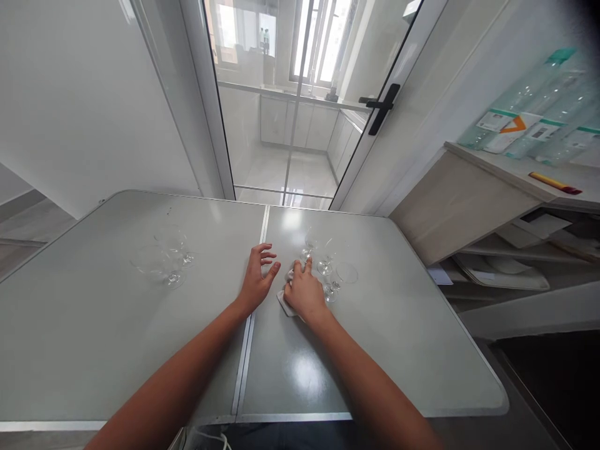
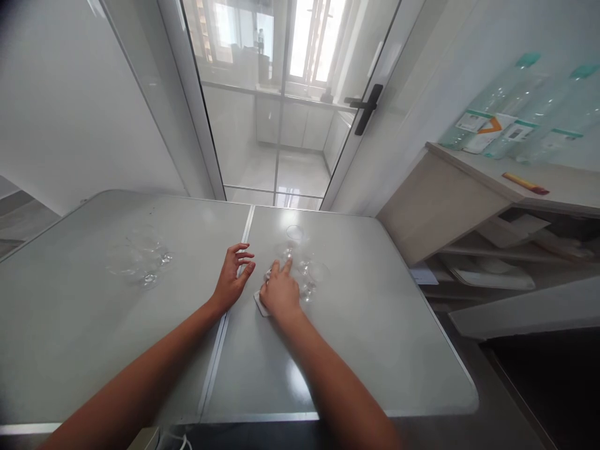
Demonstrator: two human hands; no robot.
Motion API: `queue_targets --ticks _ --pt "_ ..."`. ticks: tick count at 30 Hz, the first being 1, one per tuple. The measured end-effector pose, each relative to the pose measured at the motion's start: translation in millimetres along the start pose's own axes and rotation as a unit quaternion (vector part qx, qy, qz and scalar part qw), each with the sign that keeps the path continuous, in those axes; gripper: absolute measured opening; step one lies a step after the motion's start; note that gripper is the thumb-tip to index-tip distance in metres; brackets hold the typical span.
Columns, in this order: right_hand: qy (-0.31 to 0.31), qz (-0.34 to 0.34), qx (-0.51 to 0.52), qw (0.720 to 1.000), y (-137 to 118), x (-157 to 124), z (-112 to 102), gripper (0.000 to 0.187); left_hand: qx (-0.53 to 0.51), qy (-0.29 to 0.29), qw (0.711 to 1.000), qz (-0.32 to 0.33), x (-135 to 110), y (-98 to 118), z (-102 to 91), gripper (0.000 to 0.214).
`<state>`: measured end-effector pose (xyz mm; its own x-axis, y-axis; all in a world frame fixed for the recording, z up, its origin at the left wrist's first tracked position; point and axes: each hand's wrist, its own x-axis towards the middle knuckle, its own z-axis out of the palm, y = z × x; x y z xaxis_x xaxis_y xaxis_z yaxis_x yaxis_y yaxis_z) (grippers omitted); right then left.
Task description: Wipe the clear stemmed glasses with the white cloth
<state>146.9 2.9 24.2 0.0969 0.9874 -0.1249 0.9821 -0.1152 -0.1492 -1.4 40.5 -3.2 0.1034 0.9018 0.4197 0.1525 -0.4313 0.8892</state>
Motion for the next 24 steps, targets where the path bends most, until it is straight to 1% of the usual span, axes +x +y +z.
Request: queue_targets --ticks 2,4,9,14,22,24 --pt "0.01 0.015 0.005 1.0 -1.2 0.6 2.1 0.063 0.003 0.002 1.0 -0.003 0.1 0.0 0.1 0.037" --pt "0.021 0.016 0.012 1.0 -2.0 -0.1 2.5 0.062 0.003 0.005 1.0 -0.008 0.2 0.9 0.2 0.036" --pt "0.052 -0.005 0.029 0.998 -1.6 -1.7 -0.8 0.051 0.007 0.002 1.0 -0.027 0.3 3.4 0.7 0.033" --pt "0.043 -0.007 0.018 0.999 -0.5 2.1 1.3 0.048 0.011 -0.009 0.999 -0.045 -0.6 5.0 -0.4 0.032" --pt "0.043 0.045 0.018 0.998 -3.5 4.6 2.7 0.044 0.017 -0.027 0.997 -0.068 -1.7 7.3 -1.5 0.029" --pt "0.043 0.048 0.019 0.998 -3.7 4.6 2.0 0.043 0.012 -0.028 0.997 -0.068 -1.7 6.6 -1.5 0.029"
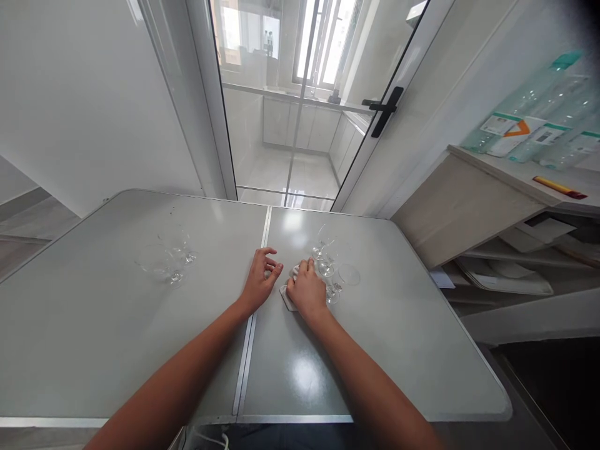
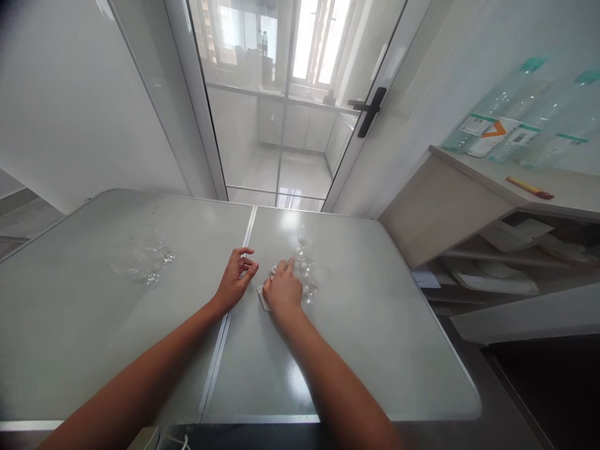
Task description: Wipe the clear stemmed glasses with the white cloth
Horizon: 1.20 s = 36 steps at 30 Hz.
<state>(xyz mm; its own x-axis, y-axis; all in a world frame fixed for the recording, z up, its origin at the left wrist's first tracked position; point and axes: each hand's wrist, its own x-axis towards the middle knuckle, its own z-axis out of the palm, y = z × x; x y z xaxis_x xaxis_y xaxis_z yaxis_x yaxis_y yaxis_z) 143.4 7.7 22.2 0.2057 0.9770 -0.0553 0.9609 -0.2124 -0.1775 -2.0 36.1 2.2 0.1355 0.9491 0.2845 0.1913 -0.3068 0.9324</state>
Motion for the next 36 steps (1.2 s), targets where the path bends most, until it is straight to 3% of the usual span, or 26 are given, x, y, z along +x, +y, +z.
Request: queue_targets --ticks 5,13,17,22,27,30,32,34,36 --pt "0.022 -0.015 0.017 0.999 4 4 0 0.05 0.001 0.002 1.0 0.013 0 -1 0.3 0.027" --pt "0.009 0.033 0.023 0.999 7 14 -1 0.053 0.011 0.002 0.999 0.032 1 1 -0.8 0.024" --pt "0.017 0.022 0.027 0.999 7 12 1 0.058 0.03 0.01 0.999 0.044 1 0 0.3 0.021" --pt "0.033 -0.104 0.081 0.991 7 4 -3 0.049 0.079 0.021 0.99 0.114 1 11 -6.7 0.016" --pt "0.017 -0.272 0.168 0.947 6 -5 -10 0.034 0.178 -0.01 0.958 0.223 -3 55 -49.4 0.02" --pt "0.018 -0.298 0.185 0.936 7 -7 -9 0.034 0.213 0.091 0.945 0.232 -12 88 -86.4 0.018" --pt "0.009 -0.289 0.184 0.939 9 -6 -6 0.033 0.193 0.23 0.928 0.219 -23 103 -110.6 0.018" --pt "-0.002 -0.278 0.178 0.944 9 -4 -3 0.032 0.176 0.404 0.874 0.203 -36 108 -133.3 0.02" --pt "-0.001 -0.28 0.18 0.943 9 -3 -1 0.033 0.185 0.546 0.796 0.183 -50 102 -153.7 0.018"
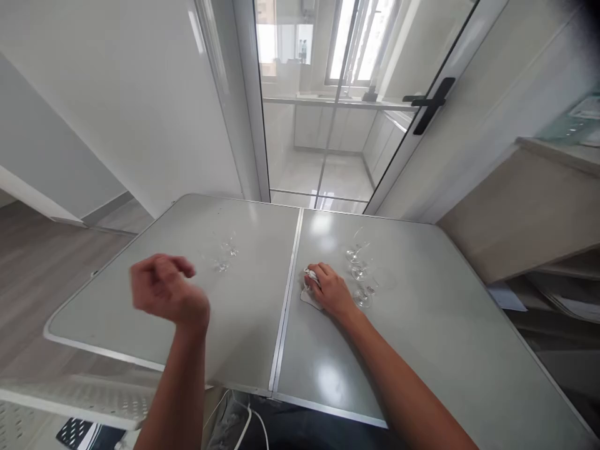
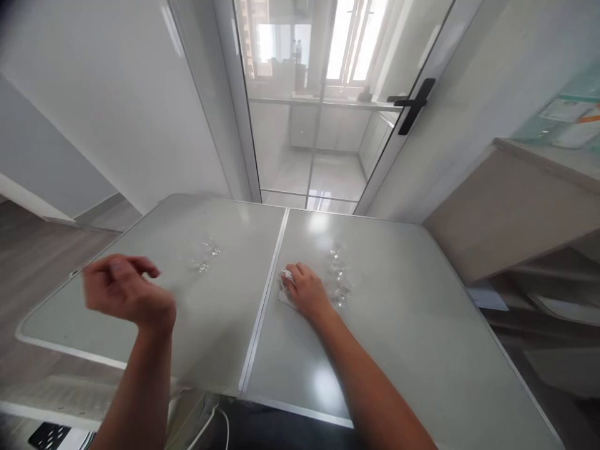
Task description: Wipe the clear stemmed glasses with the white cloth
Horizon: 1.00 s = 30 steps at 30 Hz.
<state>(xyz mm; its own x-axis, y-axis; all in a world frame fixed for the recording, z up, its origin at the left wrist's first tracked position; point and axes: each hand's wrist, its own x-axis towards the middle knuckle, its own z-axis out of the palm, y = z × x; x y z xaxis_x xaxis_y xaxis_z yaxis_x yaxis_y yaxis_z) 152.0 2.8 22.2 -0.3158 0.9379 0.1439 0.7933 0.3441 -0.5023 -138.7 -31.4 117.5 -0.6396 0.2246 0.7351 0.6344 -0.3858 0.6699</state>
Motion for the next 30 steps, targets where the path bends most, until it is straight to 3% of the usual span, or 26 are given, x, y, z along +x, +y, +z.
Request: queue_targets --ticks 2,5,8,13,17,22,26,28,30 --pt "0.017 -0.014 0.01 1.0 -1 0 0 0.035 0.065 0.052 0.996 -0.023 2 -20 -16.0 0.011" --pt "0.071 -0.007 0.058 0.996 -6 -4 -1 0.043 0.157 -0.072 0.978 -0.117 -6 -53 -29.6 0.037" --pt "0.098 0.035 0.168 0.98 -10 -9 0 0.049 0.194 -0.204 0.941 -0.187 -17 -77 -30.0 0.064" --pt "0.066 0.078 0.322 0.941 -11 -9 12 0.047 0.183 -0.3 0.911 -0.214 -23 -95 -16.1 0.078" --pt "0.032 0.089 0.429 0.898 -9 -4 19 0.043 0.156 -0.311 0.914 -0.207 -24 -96 -7.1 0.067" --pt "0.019 0.096 0.471 0.877 -14 -3 17 0.041 0.161 -0.3 0.924 -0.173 -26 -88 -7.6 0.049" --pt "0.008 0.153 0.545 0.824 -17 -5 11 0.044 0.101 -0.261 0.952 -0.125 -22 -69 -7.5 0.049" --pt "-0.006 0.168 0.57 0.804 -16 -6 8 0.047 0.031 -0.296 0.945 -0.136 -21 -55 2.2 0.052" --pt "-0.017 0.163 0.575 0.802 -15 -6 5 0.045 -0.053 -0.385 0.907 -0.165 -23 -42 21.3 0.053"
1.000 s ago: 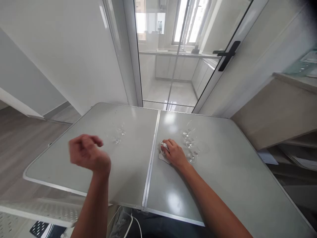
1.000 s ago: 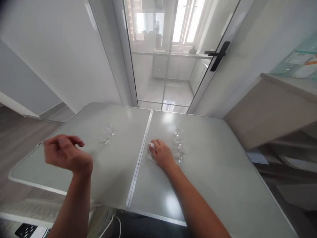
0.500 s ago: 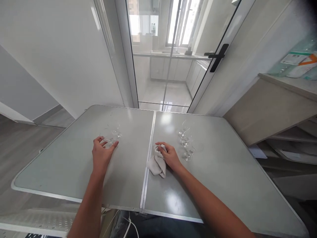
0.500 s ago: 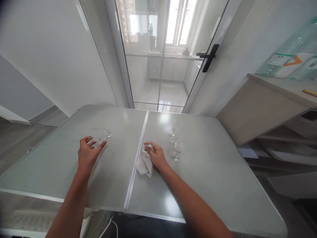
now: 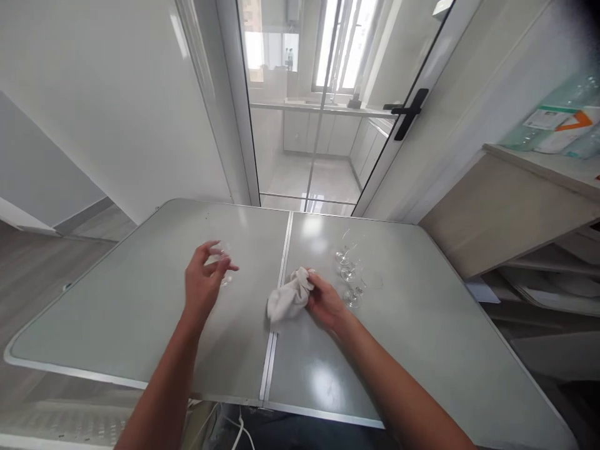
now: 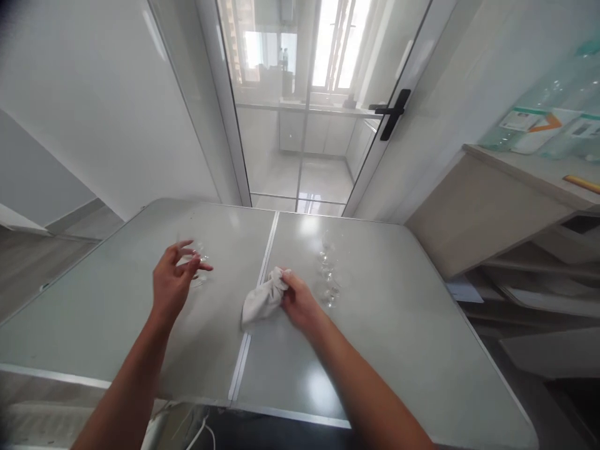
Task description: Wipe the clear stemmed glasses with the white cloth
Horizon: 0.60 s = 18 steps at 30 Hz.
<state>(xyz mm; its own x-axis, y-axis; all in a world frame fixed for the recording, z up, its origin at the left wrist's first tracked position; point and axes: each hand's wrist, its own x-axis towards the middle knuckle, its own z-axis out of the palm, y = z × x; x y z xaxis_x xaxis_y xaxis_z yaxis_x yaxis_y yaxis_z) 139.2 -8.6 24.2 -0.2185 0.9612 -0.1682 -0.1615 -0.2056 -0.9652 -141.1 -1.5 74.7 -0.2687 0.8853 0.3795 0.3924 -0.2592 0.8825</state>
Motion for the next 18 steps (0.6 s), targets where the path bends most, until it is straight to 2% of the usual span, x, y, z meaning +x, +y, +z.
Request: queue_targets --ticks 2,3,4,6,8,10,13,15,18 --pt "0.022 -0.037 -0.018 0.999 -1 0 -2 0.04 -0.035 -0.106 0.993 0.024 10 3 25.2 0.053" --pt "0.047 -0.071 -0.034 0.996 -1 0 -2 0.038 -0.026 -0.132 0.99 0.053 14 1 39.1 0.053" --pt "0.081 -0.11 -0.052 0.989 -1 -1 -2 0.035 -0.005 -0.137 0.986 0.098 17 -4 52.8 0.054" --pt "0.142 -0.181 -0.094 0.969 0 -3 -2 0.034 0.074 -0.087 0.975 0.191 16 -19 76.9 0.055" --pt "0.175 -0.226 -0.141 0.948 3 -5 -2 0.035 0.136 -0.082 0.952 0.261 9 -34 93.5 0.054" --pt "0.193 -0.249 -0.189 0.93 7 -8 -4 0.033 0.168 -0.095 0.929 0.316 0 -46 101.8 0.053" --pt "0.192 -0.283 -0.261 0.903 14 -9 -11 0.027 0.187 -0.1 0.903 0.375 -8 -51 104.0 0.053" --pt "0.159 -0.292 -0.294 0.896 15 -8 -17 0.022 0.198 -0.096 0.882 0.417 -10 -50 103.0 0.052" --pt "0.071 -0.269 -0.294 0.914 9 -6 -26 0.014 0.221 -0.11 0.841 0.482 -11 -47 101.7 0.051"
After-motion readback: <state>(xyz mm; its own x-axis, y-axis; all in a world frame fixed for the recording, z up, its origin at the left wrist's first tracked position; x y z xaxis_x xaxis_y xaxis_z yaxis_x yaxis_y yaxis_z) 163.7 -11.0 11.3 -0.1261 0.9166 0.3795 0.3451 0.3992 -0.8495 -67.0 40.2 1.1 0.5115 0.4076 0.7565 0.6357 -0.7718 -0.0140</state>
